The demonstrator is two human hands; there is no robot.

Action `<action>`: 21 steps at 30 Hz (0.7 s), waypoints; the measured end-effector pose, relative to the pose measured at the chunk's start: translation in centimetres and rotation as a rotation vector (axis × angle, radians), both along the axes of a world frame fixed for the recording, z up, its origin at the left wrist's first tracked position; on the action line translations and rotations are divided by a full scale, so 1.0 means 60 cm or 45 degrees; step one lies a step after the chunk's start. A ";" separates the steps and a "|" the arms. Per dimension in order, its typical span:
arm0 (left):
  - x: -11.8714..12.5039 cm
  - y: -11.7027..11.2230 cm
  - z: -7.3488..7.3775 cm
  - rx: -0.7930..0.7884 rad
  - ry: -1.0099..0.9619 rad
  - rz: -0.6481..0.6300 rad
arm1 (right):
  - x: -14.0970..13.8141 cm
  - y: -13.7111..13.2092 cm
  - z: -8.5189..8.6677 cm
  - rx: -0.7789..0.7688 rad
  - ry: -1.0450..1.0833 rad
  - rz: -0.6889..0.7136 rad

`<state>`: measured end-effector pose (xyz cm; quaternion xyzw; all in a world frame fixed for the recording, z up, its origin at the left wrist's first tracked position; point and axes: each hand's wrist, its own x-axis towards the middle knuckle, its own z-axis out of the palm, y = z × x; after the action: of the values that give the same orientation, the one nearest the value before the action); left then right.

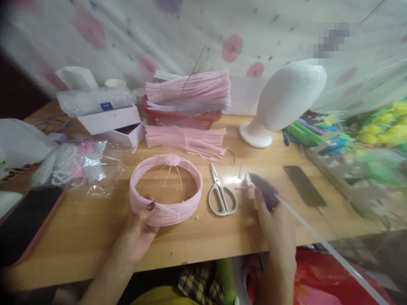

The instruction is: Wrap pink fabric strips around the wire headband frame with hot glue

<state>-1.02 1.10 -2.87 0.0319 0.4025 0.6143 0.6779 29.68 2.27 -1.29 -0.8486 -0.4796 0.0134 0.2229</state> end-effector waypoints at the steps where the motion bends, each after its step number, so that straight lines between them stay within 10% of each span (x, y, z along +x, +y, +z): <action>1: 0.001 0.001 0.001 0.019 -0.001 -0.002 | 0.009 -0.008 -0.001 -0.053 -0.063 -0.056; 8: 0.005 0.007 0.015 0.099 -0.035 -0.009 | 0.001 -0.082 0.028 -0.280 0.017 0.208; 14: 0.007 0.010 0.019 0.108 -0.038 -0.022 | -0.183 -0.052 0.052 0.458 0.490 0.947; 21: 0.012 0.016 0.022 0.097 -0.062 0.022 | -0.239 -0.026 0.026 0.849 0.454 1.060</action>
<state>-0.31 2.06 -1.52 0.0394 0.3623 0.6356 0.6806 15.36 0.69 0.27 -0.4560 -0.7071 0.0911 0.5328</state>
